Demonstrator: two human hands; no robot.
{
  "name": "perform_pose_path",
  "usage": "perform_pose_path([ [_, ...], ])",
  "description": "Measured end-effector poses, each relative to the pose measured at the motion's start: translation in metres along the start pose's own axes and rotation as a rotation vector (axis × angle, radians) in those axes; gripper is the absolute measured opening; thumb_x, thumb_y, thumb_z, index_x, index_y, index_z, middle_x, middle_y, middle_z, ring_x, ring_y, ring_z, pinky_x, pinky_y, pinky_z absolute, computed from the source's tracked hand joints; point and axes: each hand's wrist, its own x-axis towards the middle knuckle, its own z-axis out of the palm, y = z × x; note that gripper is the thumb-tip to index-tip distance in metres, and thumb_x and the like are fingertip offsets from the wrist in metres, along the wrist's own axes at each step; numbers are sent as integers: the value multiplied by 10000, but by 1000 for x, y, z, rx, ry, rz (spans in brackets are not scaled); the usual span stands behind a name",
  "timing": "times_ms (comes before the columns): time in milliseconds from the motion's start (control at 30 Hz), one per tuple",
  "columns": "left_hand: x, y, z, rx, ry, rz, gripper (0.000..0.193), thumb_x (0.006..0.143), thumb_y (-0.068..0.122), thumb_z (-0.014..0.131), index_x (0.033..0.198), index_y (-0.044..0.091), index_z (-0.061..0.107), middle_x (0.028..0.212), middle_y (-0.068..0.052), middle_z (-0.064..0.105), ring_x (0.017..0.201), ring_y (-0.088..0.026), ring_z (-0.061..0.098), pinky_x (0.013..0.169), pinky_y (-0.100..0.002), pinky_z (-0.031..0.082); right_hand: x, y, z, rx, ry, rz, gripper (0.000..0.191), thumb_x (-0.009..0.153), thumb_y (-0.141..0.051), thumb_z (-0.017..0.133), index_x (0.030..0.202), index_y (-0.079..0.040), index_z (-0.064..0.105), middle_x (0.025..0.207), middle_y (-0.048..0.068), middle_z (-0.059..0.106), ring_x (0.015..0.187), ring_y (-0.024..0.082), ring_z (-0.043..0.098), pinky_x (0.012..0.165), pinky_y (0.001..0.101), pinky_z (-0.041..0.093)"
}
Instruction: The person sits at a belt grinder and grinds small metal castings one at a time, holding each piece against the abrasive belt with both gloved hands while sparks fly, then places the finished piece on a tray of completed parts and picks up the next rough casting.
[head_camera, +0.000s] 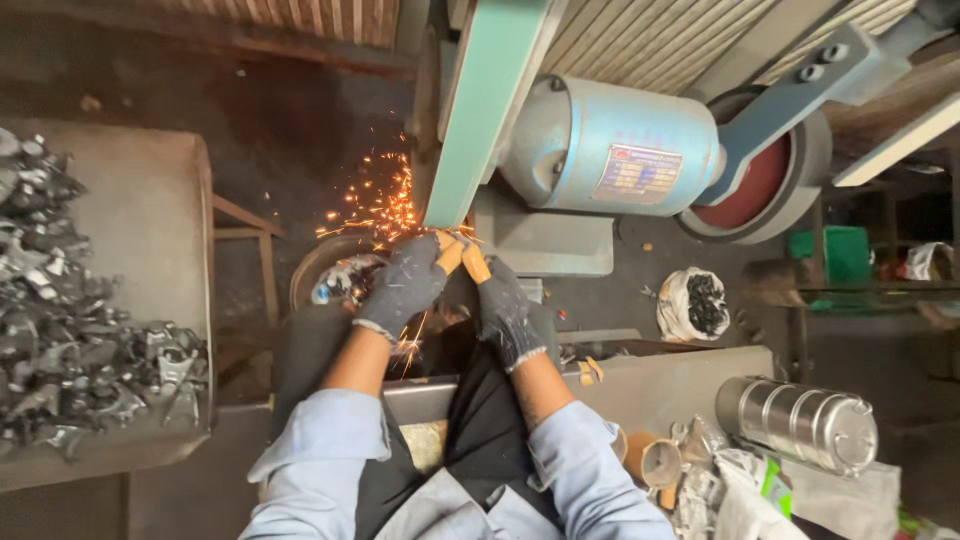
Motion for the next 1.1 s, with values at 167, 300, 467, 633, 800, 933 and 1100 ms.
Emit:
perform_pose_path([
  [167,-34,11,-27,240,-32,206,346,920,240,672,1228,84,646,1229,-184,671,1127,-382,645,955,-492,529,-54,-36,36,-118,-195,-2,374,979,-258,697,1221,27,691,982,73,730,877,202,665,759,349,534],
  [300,-59,21,-30,308,12,305,601,722,193,781,1273,22,614,1268,-259,627,1179,-425,616,959,-501,511,-94,-62,37,-665,18,-164,378,924,-255,707,1231,-34,707,1009,52,776,970,176,739,881,326,548],
  [467,-40,16,-30,-675,-175,175,491,849,80,755,1298,0,574,1184,-93,701,1077,-199,670,910,-343,554,-68,-61,16,-286,-458,-382,673,858,-192,742,1440,-75,424,1320,4,638,1178,114,622,1002,283,501],
  [633,4,-18,-15,-1299,-241,-27,191,990,124,640,1117,-13,683,1060,-68,742,966,-167,698,844,-314,581,-6,-8,39,116,-406,-276,433,897,-127,783,1287,-4,639,1024,16,653,856,104,600,715,266,493],
  [800,19,-43,-3,-304,-30,355,262,974,98,555,1182,59,711,1112,-89,736,1013,-207,706,868,-330,581,9,-2,39,-261,-205,-45,381,981,-314,703,1215,-14,729,906,56,671,781,123,617,663,287,505],
  [933,-6,-30,-19,-1498,-490,-325,265,1062,186,647,1216,-27,683,1091,-173,702,962,-311,657,810,-425,565,-15,-15,27,-105,-373,-310,560,922,-275,792,1362,-14,563,1108,17,630,951,86,574,810,279,501],
  [1100,-64,33,-41,348,171,370,632,756,253,789,1352,87,654,1286,-181,648,1103,-389,650,873,-486,549,-61,0,16,-761,-34,-190,491,962,-252,780,1355,-36,581,1214,122,658,1084,212,610,906,359,502],
])
